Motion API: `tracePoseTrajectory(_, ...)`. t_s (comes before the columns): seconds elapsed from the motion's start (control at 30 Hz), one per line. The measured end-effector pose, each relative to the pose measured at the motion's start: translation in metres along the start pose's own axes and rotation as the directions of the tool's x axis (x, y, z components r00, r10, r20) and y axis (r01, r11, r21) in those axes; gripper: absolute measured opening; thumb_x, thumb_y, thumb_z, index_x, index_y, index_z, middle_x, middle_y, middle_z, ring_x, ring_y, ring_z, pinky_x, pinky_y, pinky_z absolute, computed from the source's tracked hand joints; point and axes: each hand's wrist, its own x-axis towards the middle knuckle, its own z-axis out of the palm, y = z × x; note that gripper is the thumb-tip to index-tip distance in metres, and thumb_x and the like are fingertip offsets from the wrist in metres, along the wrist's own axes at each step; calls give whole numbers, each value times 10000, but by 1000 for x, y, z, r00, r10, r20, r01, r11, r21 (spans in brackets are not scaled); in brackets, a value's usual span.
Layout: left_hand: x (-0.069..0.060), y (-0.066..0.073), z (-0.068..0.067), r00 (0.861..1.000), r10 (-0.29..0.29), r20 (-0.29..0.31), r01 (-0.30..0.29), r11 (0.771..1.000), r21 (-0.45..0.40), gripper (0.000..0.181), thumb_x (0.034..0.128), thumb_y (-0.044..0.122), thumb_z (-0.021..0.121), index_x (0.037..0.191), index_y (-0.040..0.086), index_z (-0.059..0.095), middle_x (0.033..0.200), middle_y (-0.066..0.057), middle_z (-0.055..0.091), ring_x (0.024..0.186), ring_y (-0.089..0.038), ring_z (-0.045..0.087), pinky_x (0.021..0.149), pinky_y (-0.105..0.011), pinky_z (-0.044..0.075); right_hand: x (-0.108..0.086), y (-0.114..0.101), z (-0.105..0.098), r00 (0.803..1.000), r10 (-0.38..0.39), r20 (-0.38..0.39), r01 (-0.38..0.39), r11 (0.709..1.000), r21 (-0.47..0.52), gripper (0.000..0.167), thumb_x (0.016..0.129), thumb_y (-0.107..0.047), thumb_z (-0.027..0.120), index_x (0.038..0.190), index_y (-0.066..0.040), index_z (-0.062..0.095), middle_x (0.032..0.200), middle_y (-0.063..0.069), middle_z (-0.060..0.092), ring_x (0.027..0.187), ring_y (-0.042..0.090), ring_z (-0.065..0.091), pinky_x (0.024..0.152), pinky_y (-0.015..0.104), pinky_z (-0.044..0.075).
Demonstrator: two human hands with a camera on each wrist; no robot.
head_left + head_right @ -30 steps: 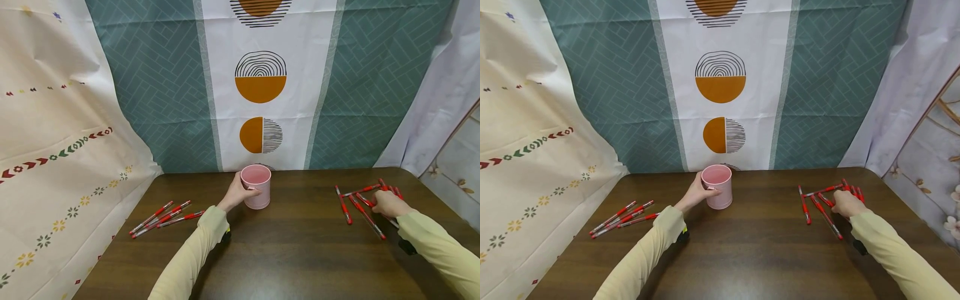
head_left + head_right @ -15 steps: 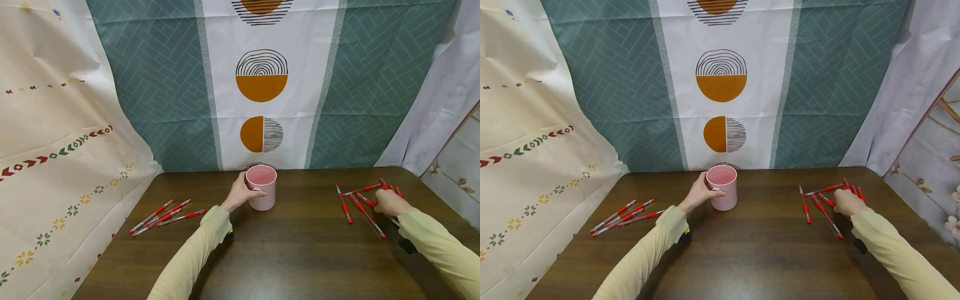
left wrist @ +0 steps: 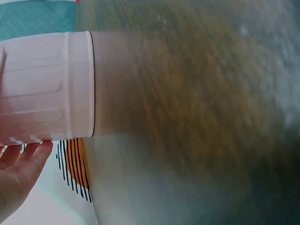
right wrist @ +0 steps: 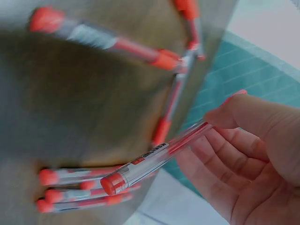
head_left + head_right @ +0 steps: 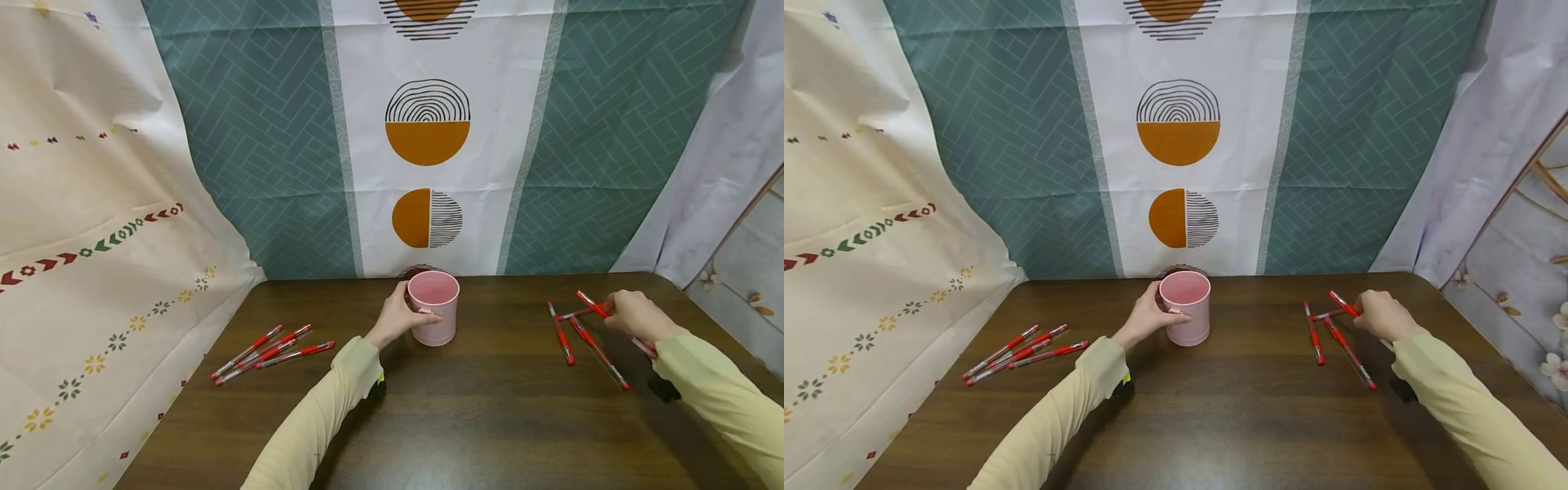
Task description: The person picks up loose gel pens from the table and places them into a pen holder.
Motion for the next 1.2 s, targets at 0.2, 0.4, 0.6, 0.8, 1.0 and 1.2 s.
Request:
tracePoseTrajectory(0.2, 1, 0, 2, 1000, -25, 11, 25, 1000, -15, 856, 568, 278, 869, 1248, 59, 398, 1153, -106, 530, 957, -162, 506, 793, -316, 431, 9, -16, -11, 998, -17, -57, 19, 999, 27, 192, 754, -23, 617, 884, 112, 576, 756, 88, 596, 674, 248, 564, 586, 401, 463)
tracePoseTrajectory(0.4, 0, 0, 4, 999, -38, 18, 38, 999, -33, 857, 566, 281, 869, 1248, 60, 400, 1161, -107, 525, 971, -176, 510, 810, -322, 429, 13, -35, -14, 993, -25, -115, 32, 998, 54, 236, 781, -59, 613, 944, 109, 580, 807, 124, 622, 743, 307, 581, 630, 429, 467)
tracePoseTrajectory(0.6, -7, 19, 2, 997, -46, 57, 50, 996, -71, 835, 619, 163, 846, 1279, -17, 367, 1202, -197, 484, 1003, -253, 487, 843, -383, 415, 17, -48, -15, 986, -21, -166, 37, 995, 97, 246, 795, -82, 603, 975, 85, 587, 834, 113, 629, 716, 247, 584, 621, 383, 465)
tracePoseTrajectory(0.8, -12, 30, 4, 999, -37, 37, 39, 998, -39, 799, 633, 155, 836, 1262, -20, 375, 1185, -191, 492, 994, -230, 492, 832, -360, 414, 22, -63, -18, 984, -12, -176, 39, 988, 149, 234, 801, -75, 591, 985, 71, 585, 840, 105, 628, 664, 189, 578, 587, 337, 459)
tracePoseTrajectory(1.0, -15, 39, 4, 999, -18, 38, 19, 999, -30, 790, 628, 115, 833, 1252, -49, 376, 1173, -205, 500, 993, -230, 489, 832, -367, 407, 23, -72, -21, 986, 29, -163, 9, 974, 228, 248, 828, -92, 594, 1016, 67, 567, 884, 149, 618, 645, 215, 605, 550, 319, 477)
tracePoseTrajectory(1.2, -5, 17, 9, 999, -27, 45, 29, 999, -46, 838, 600, 159, 855, 1265, -20, 378, 1181, -191, 507, 990, -230, 483, 840, -396, 401, 26, -81, -22, 984, 29, -176, 20, 962, 273, 247, 849, -102, 593, 1034, 59, 563, 901, 149, 627, 634, 197, 625, 691, 438, 472)
